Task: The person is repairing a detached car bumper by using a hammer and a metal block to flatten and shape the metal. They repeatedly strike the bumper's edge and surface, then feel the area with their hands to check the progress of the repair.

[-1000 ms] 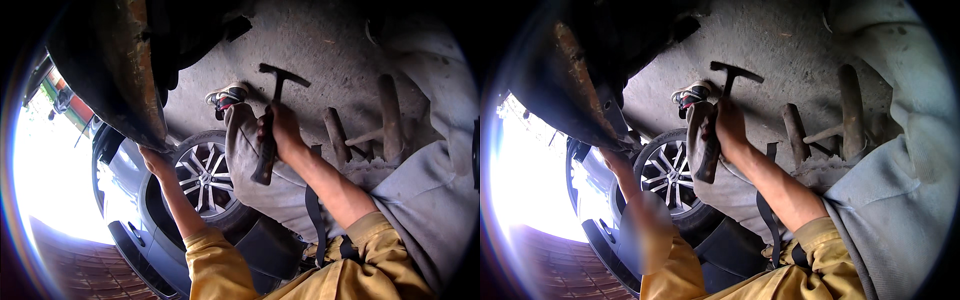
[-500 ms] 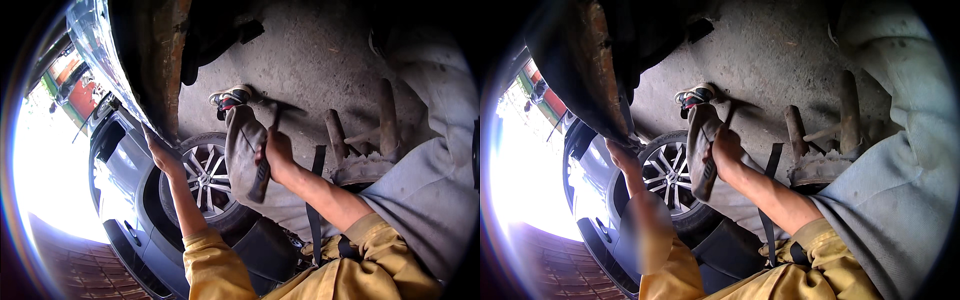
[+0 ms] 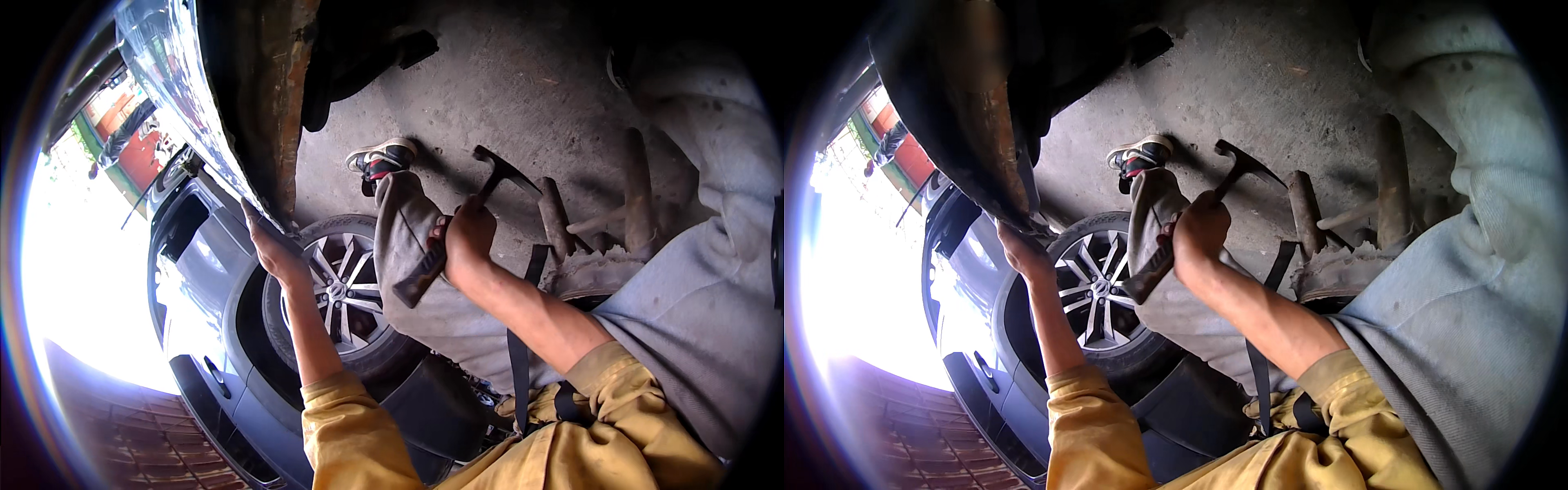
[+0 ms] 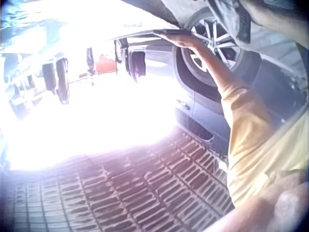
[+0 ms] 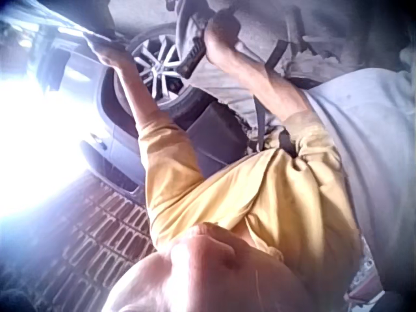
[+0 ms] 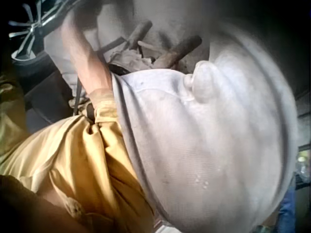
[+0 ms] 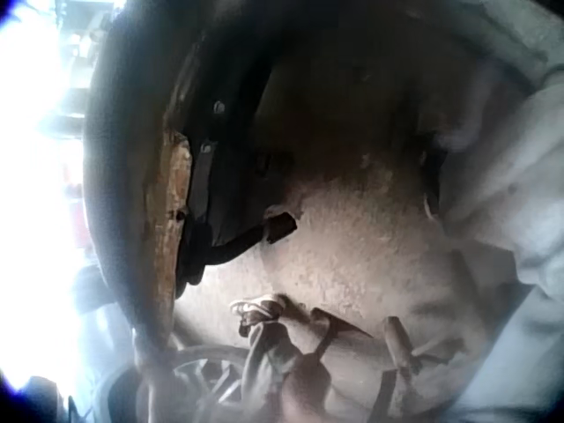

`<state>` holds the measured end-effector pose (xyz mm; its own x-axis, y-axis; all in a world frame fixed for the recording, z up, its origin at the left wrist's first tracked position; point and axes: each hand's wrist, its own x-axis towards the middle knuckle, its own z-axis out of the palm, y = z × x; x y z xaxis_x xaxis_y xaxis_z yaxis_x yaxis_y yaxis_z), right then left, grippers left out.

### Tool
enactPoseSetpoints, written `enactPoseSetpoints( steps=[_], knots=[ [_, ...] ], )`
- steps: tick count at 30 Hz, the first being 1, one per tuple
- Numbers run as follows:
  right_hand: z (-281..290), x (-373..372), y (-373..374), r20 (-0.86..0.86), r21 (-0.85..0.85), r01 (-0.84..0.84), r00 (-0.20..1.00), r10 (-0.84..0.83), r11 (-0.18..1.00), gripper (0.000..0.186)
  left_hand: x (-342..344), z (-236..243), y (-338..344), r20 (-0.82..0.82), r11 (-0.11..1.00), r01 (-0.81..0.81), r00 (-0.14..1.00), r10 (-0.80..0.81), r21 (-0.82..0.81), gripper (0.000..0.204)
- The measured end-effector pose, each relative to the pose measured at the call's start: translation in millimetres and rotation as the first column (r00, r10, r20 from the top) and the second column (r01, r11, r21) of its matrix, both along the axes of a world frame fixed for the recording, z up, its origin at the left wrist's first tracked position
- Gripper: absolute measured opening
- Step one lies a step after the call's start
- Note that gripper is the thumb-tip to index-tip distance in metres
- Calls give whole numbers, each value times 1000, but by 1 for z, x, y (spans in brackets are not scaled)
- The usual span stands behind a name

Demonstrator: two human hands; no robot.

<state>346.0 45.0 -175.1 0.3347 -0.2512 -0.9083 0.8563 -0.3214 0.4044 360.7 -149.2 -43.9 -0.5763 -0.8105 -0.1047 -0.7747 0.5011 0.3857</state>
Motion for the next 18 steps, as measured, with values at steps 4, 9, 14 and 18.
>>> enactPoseSetpoints(
  steps=[4, 9, 14, 18],
  knots=[
    [76, -30, 3, -131, -544, -66, 991, -7, 837, 35, -1, 5, -5, -85, 978, -171, 980, 182, 123, 52],
    [61, -37, 19, -128, -584, -154, 987, 97, 797, 34, -3, 6, 1, -5, 996, -91, 996, 91, 17, 53],
    [81, -39, 20, -170, -505, -166, 981, 92, 847, 33, -15, 7, 15, -27, 988, -148, 988, 149, 48, 54],
    [73, -45, 26, -315, -856, -272, 949, -26, 440, 30, -20, 11, 13, -28, 982, -165, 985, 169, 91, 53]
  ],
)
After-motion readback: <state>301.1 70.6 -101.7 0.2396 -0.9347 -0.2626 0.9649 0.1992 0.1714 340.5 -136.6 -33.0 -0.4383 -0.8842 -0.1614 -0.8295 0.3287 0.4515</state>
